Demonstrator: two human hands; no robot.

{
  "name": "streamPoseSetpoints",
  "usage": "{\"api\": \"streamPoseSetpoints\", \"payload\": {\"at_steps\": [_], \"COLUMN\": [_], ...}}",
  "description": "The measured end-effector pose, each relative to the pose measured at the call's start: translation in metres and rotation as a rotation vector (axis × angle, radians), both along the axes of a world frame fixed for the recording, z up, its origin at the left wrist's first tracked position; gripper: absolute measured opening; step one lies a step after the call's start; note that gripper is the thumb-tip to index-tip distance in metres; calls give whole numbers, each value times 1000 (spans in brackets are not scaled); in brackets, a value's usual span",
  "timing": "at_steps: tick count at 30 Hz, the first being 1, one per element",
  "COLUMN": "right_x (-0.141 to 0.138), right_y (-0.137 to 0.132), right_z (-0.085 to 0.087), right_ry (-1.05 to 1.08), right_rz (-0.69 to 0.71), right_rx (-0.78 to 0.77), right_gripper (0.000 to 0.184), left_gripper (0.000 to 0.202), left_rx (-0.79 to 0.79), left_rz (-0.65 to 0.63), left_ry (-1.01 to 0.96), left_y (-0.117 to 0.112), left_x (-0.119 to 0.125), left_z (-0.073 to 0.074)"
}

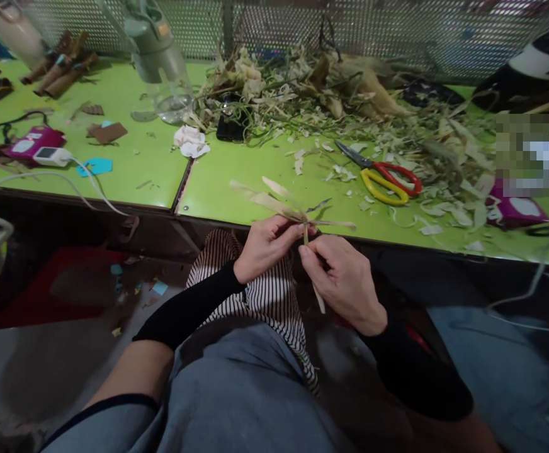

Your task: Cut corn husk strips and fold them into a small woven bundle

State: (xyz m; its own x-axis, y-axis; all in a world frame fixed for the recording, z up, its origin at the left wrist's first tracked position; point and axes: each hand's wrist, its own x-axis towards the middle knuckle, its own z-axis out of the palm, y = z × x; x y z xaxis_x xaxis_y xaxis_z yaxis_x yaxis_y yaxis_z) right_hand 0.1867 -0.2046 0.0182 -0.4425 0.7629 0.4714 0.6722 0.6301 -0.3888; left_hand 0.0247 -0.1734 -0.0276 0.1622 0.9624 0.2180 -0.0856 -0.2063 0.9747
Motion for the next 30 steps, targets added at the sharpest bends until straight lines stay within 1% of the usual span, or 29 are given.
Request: {"api": "streamPoseSetpoints", "payload": {"at_steps": [2, 4, 7, 8, 9, 11, 13, 16, 18, 21, 23, 24, 26, 28, 30], "right_x": [1, 4, 12, 14, 16, 18, 17, 15, 14, 14, 13, 12, 9, 8, 7], "right_y": [3, 7, 19, 24, 28, 34, 36, 36, 37, 39, 41, 42, 44, 47, 49], "right_z": [-2, -4, -5, -5, -5, -5, -3, 2, 4, 1, -5, -9, -14, -17, -15], "right_ry": [6, 34, 79, 79, 69, 42, 28, 22, -14, -91, -173, -223, -293, -281, -215], "right_rz": [6, -4, -135, -175, -186, -138, -80, -55, -65, -176, -215, -193, -103, -42, -13], "right_rx": [14, 43, 139, 157, 149, 75, -3, -14, 48, 266, 430, 490, 564, 581, 568], "right_gripper": [34, 29, 20, 21, 22, 23, 24, 26, 25, 17, 26, 31, 32, 26, 20], "left_gripper": [27, 19, 17, 18, 19, 21, 21, 18, 18, 19, 21, 21, 18, 18, 19], "left_rx": [-79, -157, -306, -353, -387, -409, -393, -386, -398, -420, -437, -445, -454, -455, -463], "left_rz": [-56, -135, -228, -238, -239, -223, -220, -241, -238, -219, -210, -208, -213, -228, -237], "left_ry": [-82, -138, -201, -218, -229, -236, -219, -188, -187, -226, -249, -255, -262, -267, -270], "left_y": [6, 12, 19, 21, 22, 24, 25, 28, 33, 41, 45, 46, 47, 46, 44], "left_x": [1, -1, -6, -7, -8, -8, -9, -11, -12, -15, -16, -16, -15, -14, -14], "left_z": [0, 4, 15, 18, 21, 25, 27, 27, 28, 31, 33, 35, 36, 37, 38]}}
